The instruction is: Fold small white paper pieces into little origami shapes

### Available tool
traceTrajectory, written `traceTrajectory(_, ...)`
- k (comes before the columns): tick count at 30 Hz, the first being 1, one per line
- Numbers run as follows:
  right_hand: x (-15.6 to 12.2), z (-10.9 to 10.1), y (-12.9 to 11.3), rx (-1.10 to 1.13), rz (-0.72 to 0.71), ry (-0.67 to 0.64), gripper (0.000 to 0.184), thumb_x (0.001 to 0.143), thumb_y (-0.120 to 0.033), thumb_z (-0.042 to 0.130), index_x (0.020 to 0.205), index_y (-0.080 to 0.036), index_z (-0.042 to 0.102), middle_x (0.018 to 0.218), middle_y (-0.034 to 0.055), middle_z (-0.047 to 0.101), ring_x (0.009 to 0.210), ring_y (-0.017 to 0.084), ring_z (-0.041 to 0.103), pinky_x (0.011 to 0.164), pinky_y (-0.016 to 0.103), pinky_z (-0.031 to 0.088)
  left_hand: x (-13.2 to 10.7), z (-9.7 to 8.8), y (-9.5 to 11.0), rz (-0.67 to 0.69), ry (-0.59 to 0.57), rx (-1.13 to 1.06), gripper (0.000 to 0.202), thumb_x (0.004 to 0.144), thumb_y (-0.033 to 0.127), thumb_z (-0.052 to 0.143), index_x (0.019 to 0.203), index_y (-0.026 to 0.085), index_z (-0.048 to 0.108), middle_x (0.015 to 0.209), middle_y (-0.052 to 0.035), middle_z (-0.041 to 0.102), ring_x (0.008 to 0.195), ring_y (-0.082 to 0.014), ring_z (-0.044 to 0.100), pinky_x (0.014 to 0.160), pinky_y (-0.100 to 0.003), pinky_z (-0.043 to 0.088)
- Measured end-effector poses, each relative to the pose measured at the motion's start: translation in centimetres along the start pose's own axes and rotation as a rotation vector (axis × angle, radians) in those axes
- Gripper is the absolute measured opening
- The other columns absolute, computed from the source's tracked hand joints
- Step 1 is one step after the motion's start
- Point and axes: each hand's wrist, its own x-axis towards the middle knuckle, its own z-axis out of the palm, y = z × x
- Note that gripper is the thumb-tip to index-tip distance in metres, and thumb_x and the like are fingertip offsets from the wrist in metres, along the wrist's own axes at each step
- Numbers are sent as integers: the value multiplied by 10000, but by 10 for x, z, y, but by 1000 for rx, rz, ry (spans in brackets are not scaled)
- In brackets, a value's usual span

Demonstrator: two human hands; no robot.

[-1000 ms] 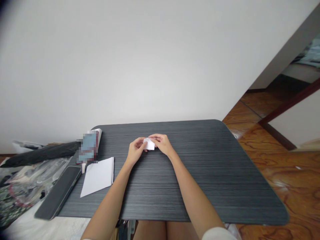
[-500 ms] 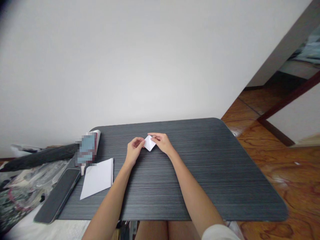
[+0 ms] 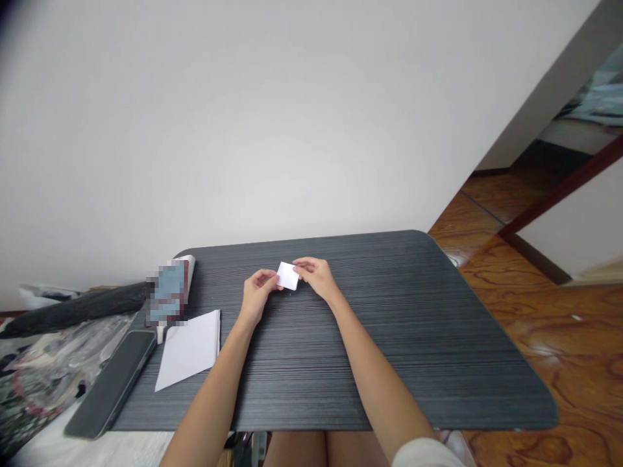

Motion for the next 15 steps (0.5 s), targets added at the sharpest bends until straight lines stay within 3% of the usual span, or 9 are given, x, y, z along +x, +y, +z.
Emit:
traceTrajectory(5,-1,0,1,-43,78,-52,243,609,-332,656,697,-110,607,449,-26,509,383,56,404,376,193,280,0,0,0,14,-13,12,202,616,253,653,704,116,535,707,6,564,505,-87,576,510,-216,474)
traceTrajectory(15,2,-2,3,-28,9,-20,265,616,-365,642,711,-120,610,510,-24,522,397,48,383,400,203,288,0,0,-1,52,-118,43,218,658,268,633,763,130,500,685,7,552,482,-94,581,460,-207,470)
